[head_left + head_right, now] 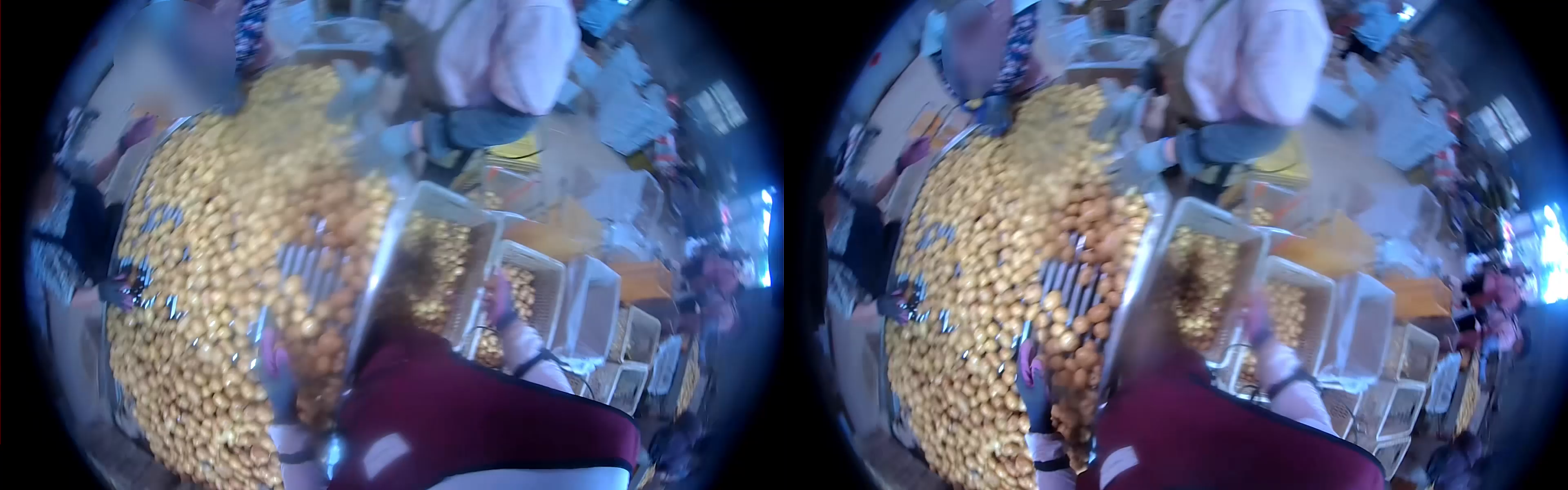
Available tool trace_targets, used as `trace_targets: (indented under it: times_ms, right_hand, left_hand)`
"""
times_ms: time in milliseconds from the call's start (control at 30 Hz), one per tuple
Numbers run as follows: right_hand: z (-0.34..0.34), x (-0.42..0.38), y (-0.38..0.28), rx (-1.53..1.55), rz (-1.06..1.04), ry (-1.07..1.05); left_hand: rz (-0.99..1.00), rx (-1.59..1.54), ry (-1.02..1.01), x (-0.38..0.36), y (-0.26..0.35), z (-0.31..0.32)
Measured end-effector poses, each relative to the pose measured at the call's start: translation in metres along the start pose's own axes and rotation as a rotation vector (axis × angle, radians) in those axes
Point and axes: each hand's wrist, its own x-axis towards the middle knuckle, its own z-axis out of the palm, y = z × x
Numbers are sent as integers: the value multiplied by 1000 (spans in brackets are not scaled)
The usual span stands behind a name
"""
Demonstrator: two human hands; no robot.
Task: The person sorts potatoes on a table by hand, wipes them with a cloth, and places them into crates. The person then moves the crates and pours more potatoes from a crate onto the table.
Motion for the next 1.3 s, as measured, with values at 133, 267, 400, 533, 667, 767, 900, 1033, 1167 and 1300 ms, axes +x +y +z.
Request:
trace_targets:
  times_ms: [133, 267, 400, 533, 667, 767, 900, 1033, 1167, 1300]
  right_hand:
    - [-98, 59, 50, 161, 81, 219]
    - [64, 29, 42, -367, -392, 46]
    - [250, -75, 18, -718, -978, -632]
    - [352, -90, 38, -1133, -1234, -1010]
    - [444, -2, 107, -1102, -1230, -1006]
    - [492, 46, 91, -1142, -1277, -998]
    - [536, 74, 33, -1409, -1348, -961]
    - [536, 65, 2, -1155, -1341, -689]
    - [488, 11, 2, -1129, -885, -1051]
    - [461, -11, 28, -1198, -904, -1180]
  left_hand:
    - [-89, 313, 301, 6, 26, -38]
    - [-46, 849, 229, 1, -10, -35]
    - [-115, 674, -12, -12, -14, 12]
    - [-82, 582, -166, -13, -24, 12]
    - [54, 922, 154, -15, -59, -27]
    - [-2, 848, 374, 16, -18, -61]
    - [-31, 850, 477, 77, -20, -113]
    - [13, 904, 446, 126, -30, -133]
    - [-26, 1065, 349, 143, -88, -113]
    - [-40, 1026, 341, 139, -78, -100]
